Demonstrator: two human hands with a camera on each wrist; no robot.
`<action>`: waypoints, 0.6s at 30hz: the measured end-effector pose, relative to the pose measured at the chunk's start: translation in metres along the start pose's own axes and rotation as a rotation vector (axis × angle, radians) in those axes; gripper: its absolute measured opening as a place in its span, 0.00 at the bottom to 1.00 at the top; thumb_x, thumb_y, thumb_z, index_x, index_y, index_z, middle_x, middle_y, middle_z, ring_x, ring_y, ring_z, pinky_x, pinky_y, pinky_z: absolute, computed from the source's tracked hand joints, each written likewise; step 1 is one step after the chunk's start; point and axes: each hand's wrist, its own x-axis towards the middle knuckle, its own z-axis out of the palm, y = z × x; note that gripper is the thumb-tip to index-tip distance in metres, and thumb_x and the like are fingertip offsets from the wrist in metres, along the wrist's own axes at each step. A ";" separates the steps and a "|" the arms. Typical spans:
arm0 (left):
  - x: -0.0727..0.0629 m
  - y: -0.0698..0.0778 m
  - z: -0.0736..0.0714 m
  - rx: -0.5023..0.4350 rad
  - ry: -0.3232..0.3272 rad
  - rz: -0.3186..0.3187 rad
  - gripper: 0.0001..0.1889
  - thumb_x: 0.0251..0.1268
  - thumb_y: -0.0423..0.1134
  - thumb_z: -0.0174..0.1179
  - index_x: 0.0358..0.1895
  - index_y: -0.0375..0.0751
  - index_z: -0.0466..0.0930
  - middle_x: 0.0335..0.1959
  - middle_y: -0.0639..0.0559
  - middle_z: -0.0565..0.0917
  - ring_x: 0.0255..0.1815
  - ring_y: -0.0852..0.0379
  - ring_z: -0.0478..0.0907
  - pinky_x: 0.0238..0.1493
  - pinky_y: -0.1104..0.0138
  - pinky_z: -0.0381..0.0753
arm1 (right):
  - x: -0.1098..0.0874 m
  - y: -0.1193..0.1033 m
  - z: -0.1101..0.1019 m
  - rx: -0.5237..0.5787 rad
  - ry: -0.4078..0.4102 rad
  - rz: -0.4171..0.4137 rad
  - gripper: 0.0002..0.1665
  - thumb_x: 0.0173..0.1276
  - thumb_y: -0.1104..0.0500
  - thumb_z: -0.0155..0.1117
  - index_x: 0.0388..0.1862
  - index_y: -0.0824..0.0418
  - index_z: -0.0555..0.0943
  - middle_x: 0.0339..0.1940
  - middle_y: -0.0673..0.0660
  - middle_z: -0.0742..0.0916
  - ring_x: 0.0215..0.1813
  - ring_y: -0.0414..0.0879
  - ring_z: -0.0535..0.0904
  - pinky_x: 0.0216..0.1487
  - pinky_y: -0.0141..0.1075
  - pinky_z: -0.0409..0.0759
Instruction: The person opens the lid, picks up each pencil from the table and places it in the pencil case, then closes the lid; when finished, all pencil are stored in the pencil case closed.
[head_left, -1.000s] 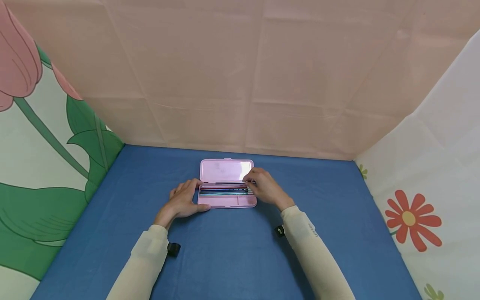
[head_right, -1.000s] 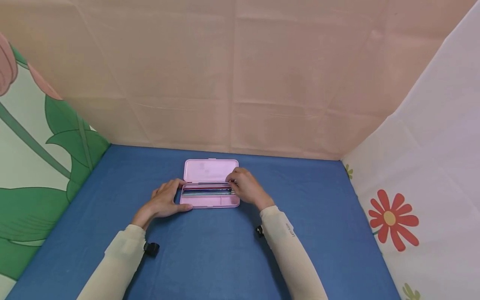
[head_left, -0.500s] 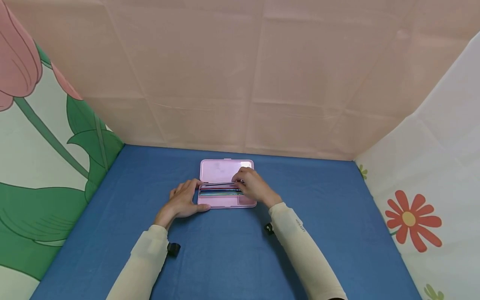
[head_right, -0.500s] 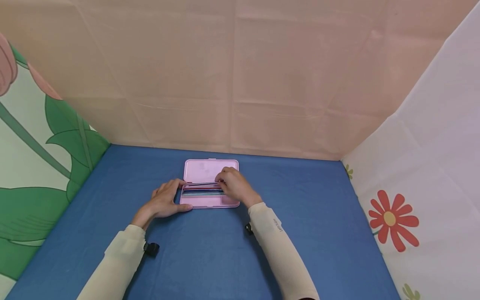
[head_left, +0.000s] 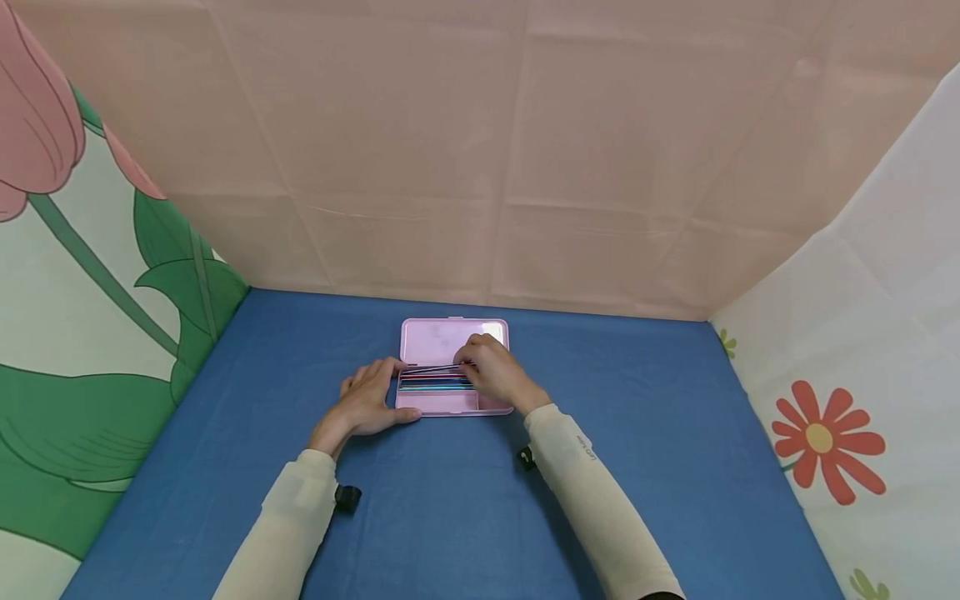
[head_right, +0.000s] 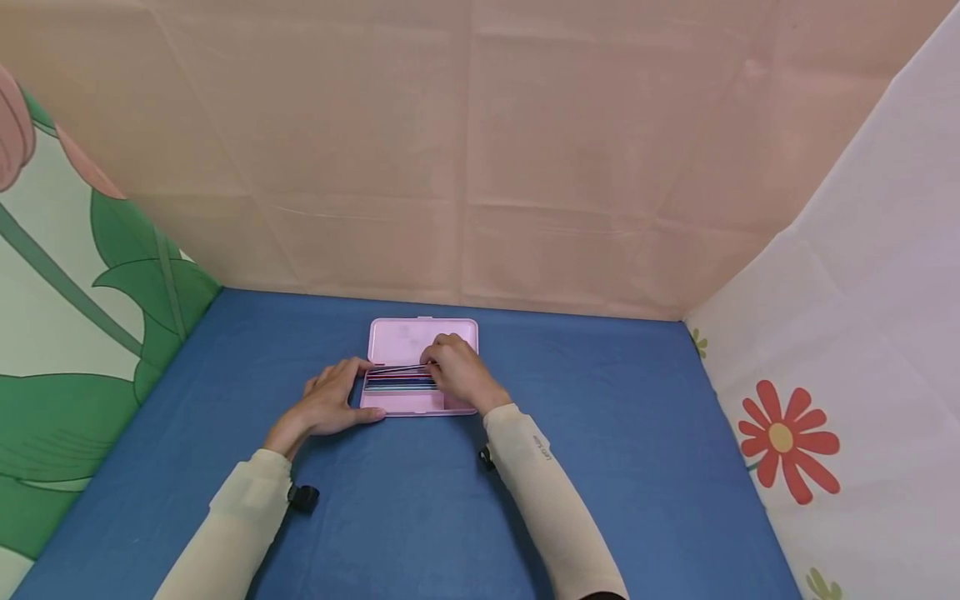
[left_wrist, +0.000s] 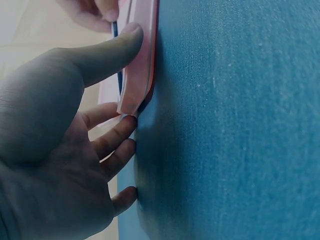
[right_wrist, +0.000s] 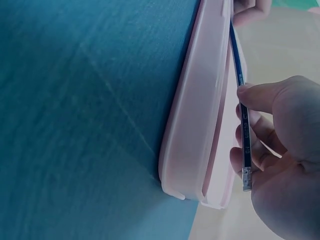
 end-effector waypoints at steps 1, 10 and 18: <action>0.001 0.000 0.000 0.001 -0.002 -0.004 0.45 0.70 0.56 0.79 0.80 0.41 0.67 0.84 0.31 0.68 0.83 0.26 0.60 0.82 0.25 0.48 | 0.001 0.009 0.008 0.000 0.010 -0.013 0.08 0.80 0.66 0.71 0.50 0.61 0.95 0.45 0.58 0.92 0.52 0.53 0.86 0.61 0.47 0.87; 0.002 -0.003 0.001 0.009 0.001 0.003 0.44 0.70 0.56 0.79 0.80 0.42 0.67 0.84 0.32 0.69 0.83 0.26 0.61 0.82 0.24 0.49 | 0.005 0.022 0.023 0.009 0.011 0.017 0.08 0.81 0.64 0.72 0.51 0.57 0.95 0.45 0.54 0.92 0.50 0.49 0.84 0.58 0.43 0.87; 0.001 -0.005 0.003 -0.003 0.009 0.012 0.45 0.68 0.60 0.79 0.79 0.42 0.68 0.84 0.30 0.68 0.84 0.24 0.60 0.82 0.24 0.48 | 0.000 0.001 0.007 -0.015 -0.012 0.050 0.08 0.81 0.65 0.72 0.51 0.60 0.95 0.46 0.57 0.92 0.51 0.51 0.85 0.60 0.46 0.88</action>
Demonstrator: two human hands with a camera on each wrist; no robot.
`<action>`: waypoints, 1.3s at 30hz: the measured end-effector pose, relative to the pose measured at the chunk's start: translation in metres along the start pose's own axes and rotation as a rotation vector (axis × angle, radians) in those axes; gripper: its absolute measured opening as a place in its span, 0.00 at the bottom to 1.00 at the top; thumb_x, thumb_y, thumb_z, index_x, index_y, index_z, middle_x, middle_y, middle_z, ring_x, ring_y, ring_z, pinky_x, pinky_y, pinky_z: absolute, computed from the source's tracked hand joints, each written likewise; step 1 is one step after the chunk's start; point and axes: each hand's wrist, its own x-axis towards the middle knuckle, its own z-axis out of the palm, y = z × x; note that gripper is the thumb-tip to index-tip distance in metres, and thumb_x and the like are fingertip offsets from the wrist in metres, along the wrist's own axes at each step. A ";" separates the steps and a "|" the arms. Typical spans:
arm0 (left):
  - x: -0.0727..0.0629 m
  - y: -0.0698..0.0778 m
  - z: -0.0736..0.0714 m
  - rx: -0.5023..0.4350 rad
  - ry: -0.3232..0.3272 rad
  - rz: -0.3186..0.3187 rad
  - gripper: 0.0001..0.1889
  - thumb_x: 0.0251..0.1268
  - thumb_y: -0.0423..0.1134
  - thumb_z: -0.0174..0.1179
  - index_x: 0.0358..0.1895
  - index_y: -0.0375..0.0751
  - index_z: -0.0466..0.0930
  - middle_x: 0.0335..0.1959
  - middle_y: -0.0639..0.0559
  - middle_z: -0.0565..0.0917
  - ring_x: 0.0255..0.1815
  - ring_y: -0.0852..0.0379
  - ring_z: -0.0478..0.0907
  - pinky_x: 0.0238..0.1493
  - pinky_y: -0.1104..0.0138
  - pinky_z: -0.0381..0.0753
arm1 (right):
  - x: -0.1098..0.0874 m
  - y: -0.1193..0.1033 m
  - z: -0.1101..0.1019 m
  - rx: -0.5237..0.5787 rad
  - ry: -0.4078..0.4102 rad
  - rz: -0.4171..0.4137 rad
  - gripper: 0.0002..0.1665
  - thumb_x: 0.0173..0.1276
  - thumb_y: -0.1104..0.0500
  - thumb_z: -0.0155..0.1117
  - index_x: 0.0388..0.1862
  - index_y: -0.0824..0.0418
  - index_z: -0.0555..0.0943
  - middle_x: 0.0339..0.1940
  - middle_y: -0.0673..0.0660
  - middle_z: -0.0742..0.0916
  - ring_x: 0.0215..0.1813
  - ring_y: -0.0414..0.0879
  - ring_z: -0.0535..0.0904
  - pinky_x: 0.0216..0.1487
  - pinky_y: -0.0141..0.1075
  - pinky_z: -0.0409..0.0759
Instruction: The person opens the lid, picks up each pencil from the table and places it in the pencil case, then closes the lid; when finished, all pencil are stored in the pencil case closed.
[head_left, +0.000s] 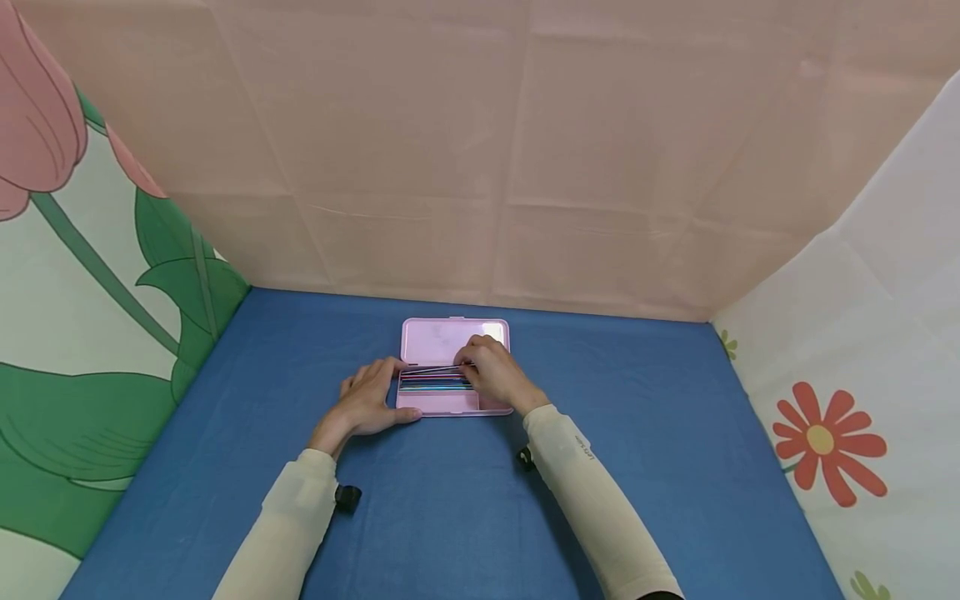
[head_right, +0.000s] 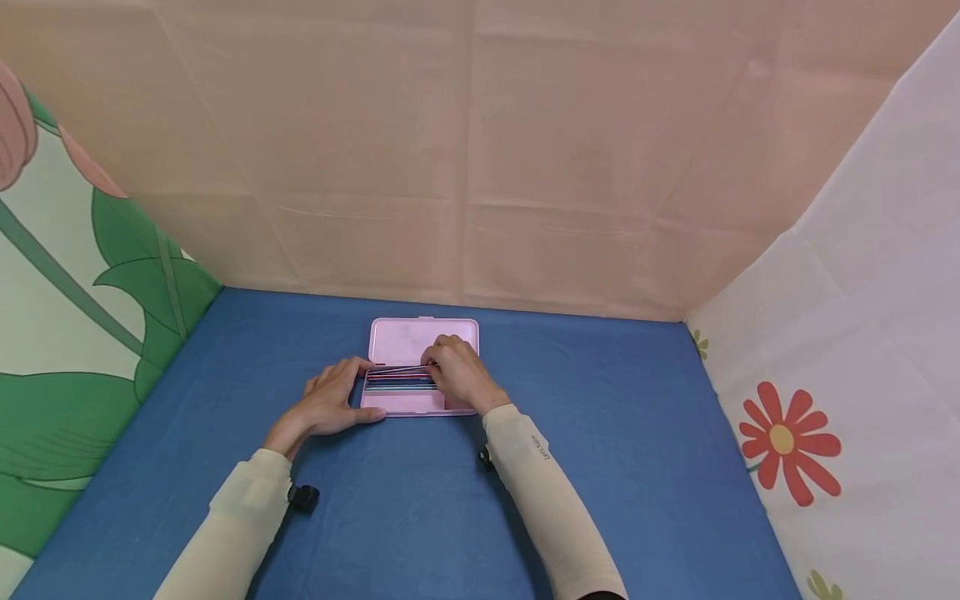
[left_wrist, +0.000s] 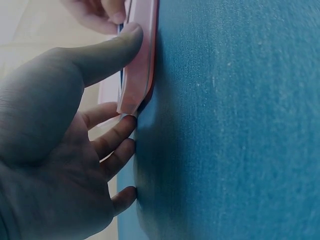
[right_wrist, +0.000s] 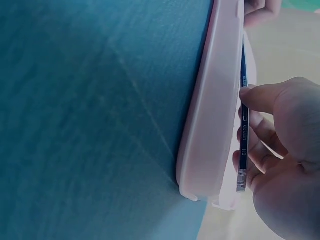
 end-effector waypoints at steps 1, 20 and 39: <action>0.001 -0.001 0.001 -0.005 0.003 -0.001 0.45 0.68 0.59 0.79 0.79 0.43 0.68 0.84 0.30 0.69 0.84 0.24 0.59 0.82 0.24 0.48 | 0.000 0.000 0.000 -0.002 0.002 -0.002 0.07 0.80 0.65 0.73 0.51 0.60 0.95 0.46 0.57 0.92 0.51 0.51 0.86 0.60 0.46 0.88; 0.009 -0.010 0.008 -0.007 0.011 -0.008 0.45 0.68 0.55 0.79 0.81 0.42 0.66 0.85 0.31 0.68 0.85 0.25 0.59 0.83 0.24 0.45 | -0.012 0.020 -0.021 0.191 0.127 0.045 0.12 0.81 0.64 0.69 0.57 0.67 0.91 0.54 0.62 0.92 0.58 0.58 0.88 0.65 0.55 0.86; -0.002 0.003 0.000 -0.001 0.007 0.001 0.46 0.68 0.59 0.79 0.80 0.41 0.68 0.84 0.29 0.68 0.84 0.24 0.59 0.82 0.24 0.47 | -0.020 0.063 -0.039 0.333 0.131 0.357 0.34 0.83 0.56 0.67 0.83 0.65 0.75 0.79 0.69 0.82 0.78 0.67 0.82 0.78 0.63 0.81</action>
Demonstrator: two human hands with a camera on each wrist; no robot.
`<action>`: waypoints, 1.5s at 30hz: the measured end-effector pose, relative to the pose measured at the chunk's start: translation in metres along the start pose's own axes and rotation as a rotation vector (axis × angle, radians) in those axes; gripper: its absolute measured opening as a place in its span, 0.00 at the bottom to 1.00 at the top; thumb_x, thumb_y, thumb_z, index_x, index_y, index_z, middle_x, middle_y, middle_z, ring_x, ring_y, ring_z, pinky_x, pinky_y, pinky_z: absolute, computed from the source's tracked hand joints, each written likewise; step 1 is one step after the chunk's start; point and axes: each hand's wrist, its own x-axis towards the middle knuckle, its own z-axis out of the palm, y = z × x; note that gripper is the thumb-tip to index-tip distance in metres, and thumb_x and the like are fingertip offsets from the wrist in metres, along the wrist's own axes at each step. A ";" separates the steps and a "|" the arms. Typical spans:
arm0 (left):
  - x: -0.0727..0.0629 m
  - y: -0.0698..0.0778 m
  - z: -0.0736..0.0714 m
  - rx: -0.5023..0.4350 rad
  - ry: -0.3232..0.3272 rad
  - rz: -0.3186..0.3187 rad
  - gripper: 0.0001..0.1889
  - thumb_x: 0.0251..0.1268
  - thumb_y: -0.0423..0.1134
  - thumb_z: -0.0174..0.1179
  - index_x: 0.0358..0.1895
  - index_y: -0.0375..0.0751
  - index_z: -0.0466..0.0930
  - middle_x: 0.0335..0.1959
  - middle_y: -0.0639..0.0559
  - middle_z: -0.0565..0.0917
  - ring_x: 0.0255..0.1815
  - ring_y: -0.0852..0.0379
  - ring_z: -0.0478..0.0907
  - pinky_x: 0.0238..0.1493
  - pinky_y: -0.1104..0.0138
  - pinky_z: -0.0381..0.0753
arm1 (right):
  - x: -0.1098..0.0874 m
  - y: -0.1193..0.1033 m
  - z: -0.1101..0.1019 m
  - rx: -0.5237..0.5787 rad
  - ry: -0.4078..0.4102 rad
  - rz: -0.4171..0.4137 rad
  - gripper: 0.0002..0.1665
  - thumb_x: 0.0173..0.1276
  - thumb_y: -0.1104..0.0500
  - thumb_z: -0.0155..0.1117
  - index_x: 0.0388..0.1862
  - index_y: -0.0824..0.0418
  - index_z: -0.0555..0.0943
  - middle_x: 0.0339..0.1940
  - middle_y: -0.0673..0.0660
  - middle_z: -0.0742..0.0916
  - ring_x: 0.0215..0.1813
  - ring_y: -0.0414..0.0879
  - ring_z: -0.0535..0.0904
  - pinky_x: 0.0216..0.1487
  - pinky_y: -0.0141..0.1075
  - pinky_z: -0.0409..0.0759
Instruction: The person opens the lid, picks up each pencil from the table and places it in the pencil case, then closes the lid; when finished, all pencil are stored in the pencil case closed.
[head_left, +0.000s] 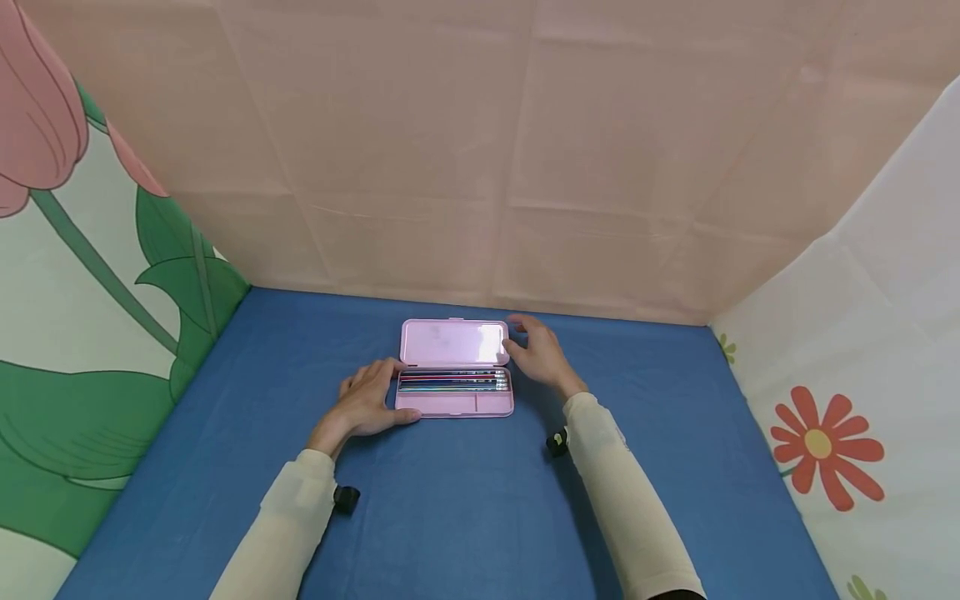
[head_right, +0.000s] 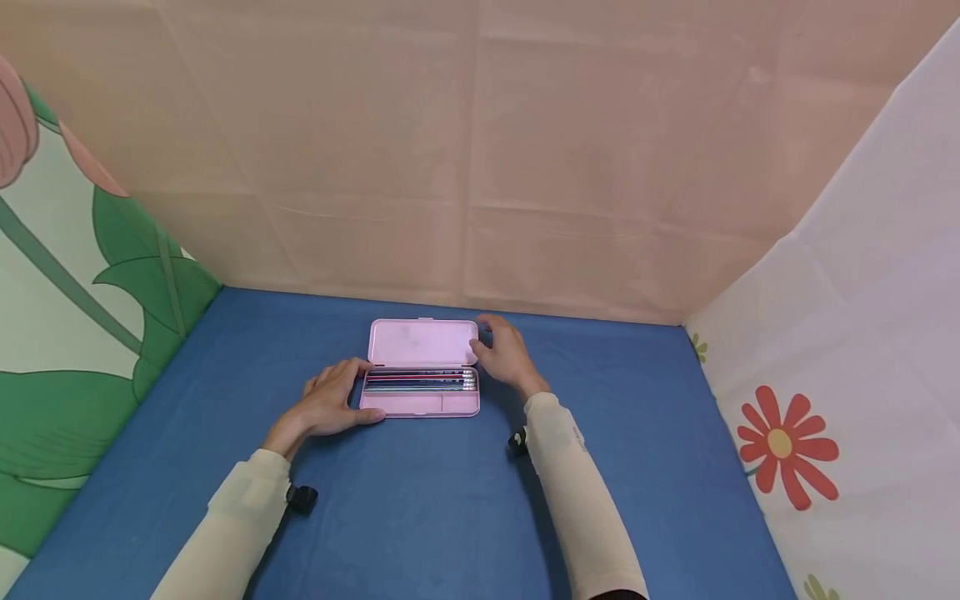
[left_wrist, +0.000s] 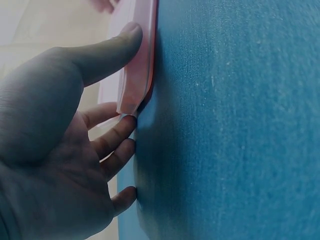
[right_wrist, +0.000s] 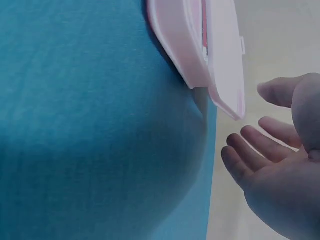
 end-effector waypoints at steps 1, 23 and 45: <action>0.001 -0.002 0.001 -0.005 0.003 0.001 0.46 0.67 0.59 0.79 0.80 0.41 0.68 0.84 0.29 0.68 0.84 0.24 0.59 0.82 0.24 0.47 | 0.001 0.000 -0.001 0.008 -0.012 0.012 0.35 0.84 0.55 0.67 0.84 0.65 0.74 0.80 0.69 0.82 0.79 0.67 0.82 0.79 0.63 0.81; 0.007 -0.010 0.012 -0.010 0.032 -0.005 0.45 0.67 0.55 0.80 0.80 0.41 0.68 0.84 0.31 0.70 0.85 0.26 0.60 0.84 0.24 0.46 | 0.007 -0.008 -0.001 0.006 -0.113 0.038 0.39 0.86 0.54 0.65 0.89 0.65 0.68 0.81 0.68 0.81 0.79 0.66 0.82 0.80 0.61 0.80; 0.001 -0.004 0.008 0.007 0.045 -0.017 0.50 0.67 0.56 0.79 0.85 0.39 0.65 0.86 0.30 0.68 0.87 0.25 0.59 0.85 0.24 0.46 | -0.006 -0.020 -0.011 -0.023 0.024 -0.138 0.28 0.84 0.59 0.67 0.78 0.66 0.80 0.75 0.65 0.84 0.66 0.63 0.89 0.69 0.59 0.87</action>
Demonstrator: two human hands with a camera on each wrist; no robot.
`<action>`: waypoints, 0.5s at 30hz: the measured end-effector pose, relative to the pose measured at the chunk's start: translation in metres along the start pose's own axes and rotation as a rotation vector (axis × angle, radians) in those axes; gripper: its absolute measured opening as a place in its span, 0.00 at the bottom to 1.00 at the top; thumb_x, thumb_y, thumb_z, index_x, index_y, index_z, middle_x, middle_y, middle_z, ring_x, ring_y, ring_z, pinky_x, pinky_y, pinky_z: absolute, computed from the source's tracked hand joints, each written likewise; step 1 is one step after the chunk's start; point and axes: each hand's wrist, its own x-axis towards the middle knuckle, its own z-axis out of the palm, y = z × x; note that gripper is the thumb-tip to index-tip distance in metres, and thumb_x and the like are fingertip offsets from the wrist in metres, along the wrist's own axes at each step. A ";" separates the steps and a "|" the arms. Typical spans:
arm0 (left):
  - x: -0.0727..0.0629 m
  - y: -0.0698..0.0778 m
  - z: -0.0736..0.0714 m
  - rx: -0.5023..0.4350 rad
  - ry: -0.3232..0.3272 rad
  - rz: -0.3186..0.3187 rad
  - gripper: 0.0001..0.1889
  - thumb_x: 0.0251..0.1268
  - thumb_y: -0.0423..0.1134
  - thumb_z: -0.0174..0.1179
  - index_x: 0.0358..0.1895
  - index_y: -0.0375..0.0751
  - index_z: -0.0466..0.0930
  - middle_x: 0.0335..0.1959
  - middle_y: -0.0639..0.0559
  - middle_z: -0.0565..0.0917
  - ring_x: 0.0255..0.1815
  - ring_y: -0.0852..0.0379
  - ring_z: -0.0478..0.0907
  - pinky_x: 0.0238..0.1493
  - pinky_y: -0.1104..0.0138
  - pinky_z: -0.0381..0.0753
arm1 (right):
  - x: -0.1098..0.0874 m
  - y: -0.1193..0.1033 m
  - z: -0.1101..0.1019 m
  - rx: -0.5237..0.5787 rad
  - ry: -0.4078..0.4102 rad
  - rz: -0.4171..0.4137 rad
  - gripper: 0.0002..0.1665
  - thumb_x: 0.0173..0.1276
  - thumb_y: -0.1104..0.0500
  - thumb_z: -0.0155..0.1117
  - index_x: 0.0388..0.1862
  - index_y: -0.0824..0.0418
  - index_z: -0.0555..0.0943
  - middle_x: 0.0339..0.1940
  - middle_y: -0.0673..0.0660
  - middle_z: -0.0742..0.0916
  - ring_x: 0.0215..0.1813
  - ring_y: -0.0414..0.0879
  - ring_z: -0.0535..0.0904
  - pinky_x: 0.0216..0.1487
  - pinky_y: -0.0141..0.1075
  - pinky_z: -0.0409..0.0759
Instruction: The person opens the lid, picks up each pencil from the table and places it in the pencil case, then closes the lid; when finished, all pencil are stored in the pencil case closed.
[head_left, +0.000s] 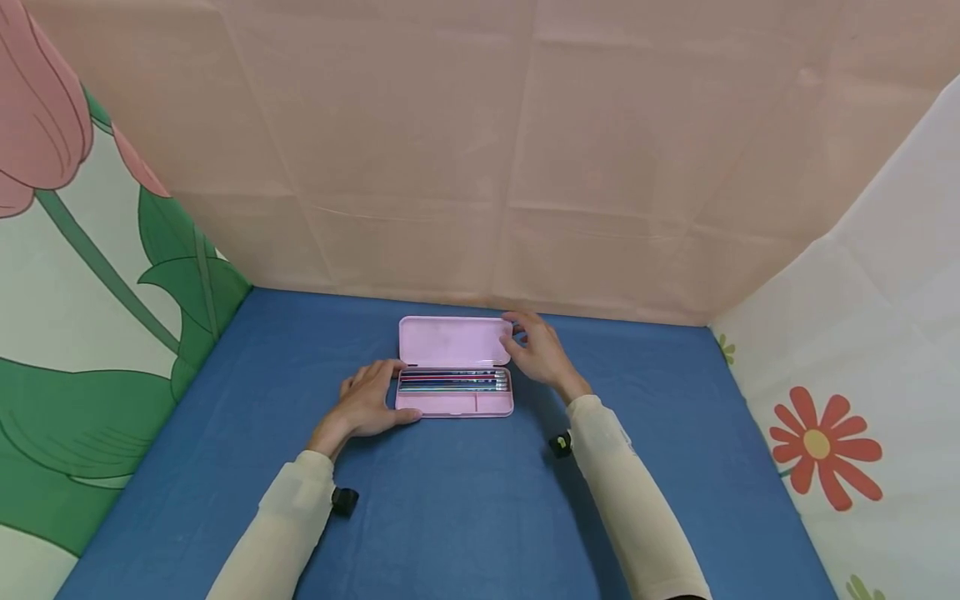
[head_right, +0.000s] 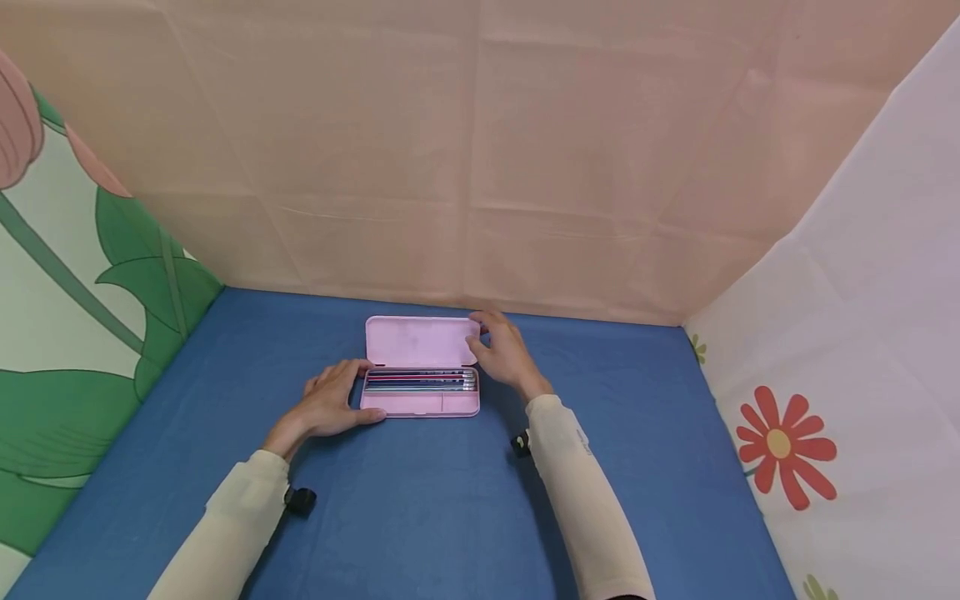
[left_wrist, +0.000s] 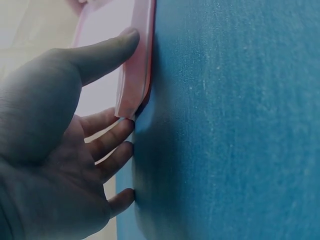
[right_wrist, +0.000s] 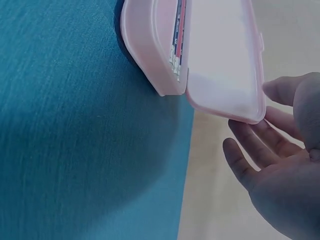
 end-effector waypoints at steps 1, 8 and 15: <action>-0.001 0.001 -0.001 0.011 0.001 0.002 0.51 0.67 0.57 0.79 0.85 0.38 0.65 0.85 0.30 0.69 0.86 0.25 0.59 0.84 0.24 0.47 | -0.001 -0.001 -0.001 0.004 0.004 -0.008 0.27 0.84 0.59 0.67 0.77 0.66 0.81 0.74 0.65 0.85 0.66 0.62 0.89 0.69 0.58 0.87; -0.008 0.012 -0.004 0.050 0.028 -0.010 0.50 0.68 0.57 0.79 0.85 0.37 0.68 0.82 0.30 0.74 0.84 0.26 0.67 0.84 0.24 0.56 | -0.008 -0.007 -0.005 0.003 0.021 -0.025 0.22 0.86 0.58 0.66 0.72 0.66 0.84 0.68 0.63 0.88 0.65 0.60 0.89 0.65 0.57 0.89; -0.012 0.013 0.002 0.085 0.090 0.003 0.48 0.70 0.56 0.79 0.85 0.36 0.70 0.81 0.30 0.77 0.83 0.25 0.72 0.83 0.25 0.62 | -0.014 -0.009 -0.008 -0.002 0.019 -0.044 0.21 0.87 0.57 0.67 0.71 0.65 0.85 0.64 0.63 0.89 0.64 0.60 0.89 0.65 0.57 0.90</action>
